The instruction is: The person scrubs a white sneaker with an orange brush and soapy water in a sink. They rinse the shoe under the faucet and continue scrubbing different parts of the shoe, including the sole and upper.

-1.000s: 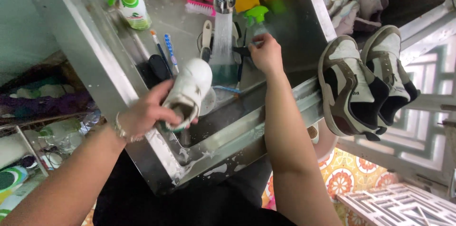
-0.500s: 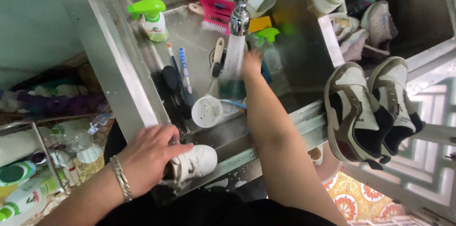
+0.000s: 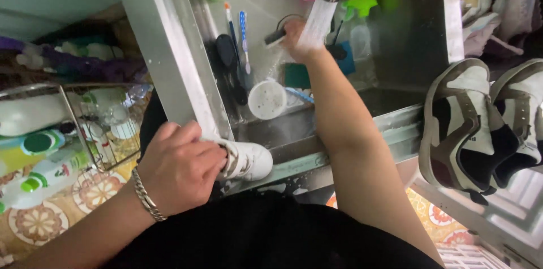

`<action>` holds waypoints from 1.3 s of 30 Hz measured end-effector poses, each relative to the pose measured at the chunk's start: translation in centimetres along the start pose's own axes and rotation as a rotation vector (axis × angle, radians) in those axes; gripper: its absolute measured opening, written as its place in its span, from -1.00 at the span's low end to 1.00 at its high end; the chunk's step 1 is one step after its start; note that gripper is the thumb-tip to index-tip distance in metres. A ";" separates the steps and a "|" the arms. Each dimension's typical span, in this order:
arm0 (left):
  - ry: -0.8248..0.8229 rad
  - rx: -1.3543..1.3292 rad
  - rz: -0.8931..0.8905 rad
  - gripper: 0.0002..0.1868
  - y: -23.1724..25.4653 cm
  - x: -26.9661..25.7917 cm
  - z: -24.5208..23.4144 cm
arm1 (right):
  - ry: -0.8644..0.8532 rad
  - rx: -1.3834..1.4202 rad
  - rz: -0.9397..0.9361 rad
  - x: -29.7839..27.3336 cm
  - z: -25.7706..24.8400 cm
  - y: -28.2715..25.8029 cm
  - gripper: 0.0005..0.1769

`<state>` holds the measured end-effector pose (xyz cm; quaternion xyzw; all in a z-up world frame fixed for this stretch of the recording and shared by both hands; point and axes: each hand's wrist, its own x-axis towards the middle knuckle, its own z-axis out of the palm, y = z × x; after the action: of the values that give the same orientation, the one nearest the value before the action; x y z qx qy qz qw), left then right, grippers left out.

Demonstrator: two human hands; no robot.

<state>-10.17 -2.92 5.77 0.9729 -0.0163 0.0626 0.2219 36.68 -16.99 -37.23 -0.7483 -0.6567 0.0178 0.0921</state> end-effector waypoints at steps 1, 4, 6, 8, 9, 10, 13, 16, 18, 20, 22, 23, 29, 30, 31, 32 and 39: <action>-0.073 -0.049 -0.092 -0.73 0.5 0.1 -0.8 | -0.268 0.242 0.379 1.6 -6.3 -3.6 -0.47; -0.158 -0.055 -0.223 -0.41 1.5 0.1 -0.6 | -0.511 0.483 0.783 4.6 -16.6 -9.0 -0.55; -0.167 -0.012 -0.261 -0.10 2.0 -0.3 0.7 | -0.478 0.481 0.811 3.5 -19.7 -10.5 -0.43; 0.042 -0.056 -0.282 -0.61 2.3 -1.0 2.3 | -0.433 0.373 0.704 1.8 -22.6 -12.5 -0.16; 0.046 -0.055 -0.279 -0.61 2.8 -1.2 2.2 | -0.430 0.368 0.705 1.2 -24.5 -14.1 -0.16; 0.049 -0.035 -0.267 -0.61 3.3 -1.3 2.2 | -0.445 0.408 0.708 0.4 -26.4 -15.7 -0.38; 0.083 -0.042 -0.221 -0.66 4.1 -1.4 1.1 | -0.554 0.472 0.728 -1.9 -29.3 -19.3 -0.22; -0.018 -0.118 -0.350 -0.75 3.4 -3.3 3.2 | -0.634 0.499 0.660 -5.7 -27.2 -20.6 -0.22; -0.144 -0.166 -0.514 -0.74 3.4 -3.1 3.3 | -0.618 0.499 0.570 -7.1 -24.3 -20.9 -0.27; -0.438 -0.445 -0.854 -0.78 4.3 -0.8 1.0 | -0.630 0.412 0.542 -7.0 -20.8 -21.3 -0.51; -0.453 -0.726 -0.941 -0.62 4.1 0.1 -0.1 | -0.680 0.272 0.459 -6.3 -14.6 -20.6 -0.46; -0.459 -1.011 -1.017 -0.47 4.0 0.5 -0.6 | -0.724 0.131 0.374 -6.0 -11.5 -20.2 -0.38; -0.461 -0.875 -1.013 -0.47 2.9 -1.9 3.4 | -0.436 0.402 0.611 -5.9 -21.9 -24.3 -0.61; -0.455 -0.874 -1.017 -0.47 3.4 -1.9 3.6 | -0.436 0.403 0.604 -6.5 -25.4 -25.6 -0.61; -0.392 -0.853 -1.049 -0.51 3.9 -1.9 3.8 | -0.225 0.478 0.594 -7.0 -28.9 -26.9 -0.59; -0.331 -0.830 -1.081 -0.54 4.3 -1.9 3.9 | -0.013 0.554 0.582 -7.5 -32.2 -28.2 -0.53; -0.141 -0.852 -0.927 -0.59 7.0 -0.7 5.5 | 0.447 0.768 0.709 -16.6 -36.6 -33.0 -0.54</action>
<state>-10.66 -11.59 3.81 0.7072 0.3685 -0.1163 0.5921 7.53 -33.56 2.48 -0.8213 -0.2765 0.1265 0.4827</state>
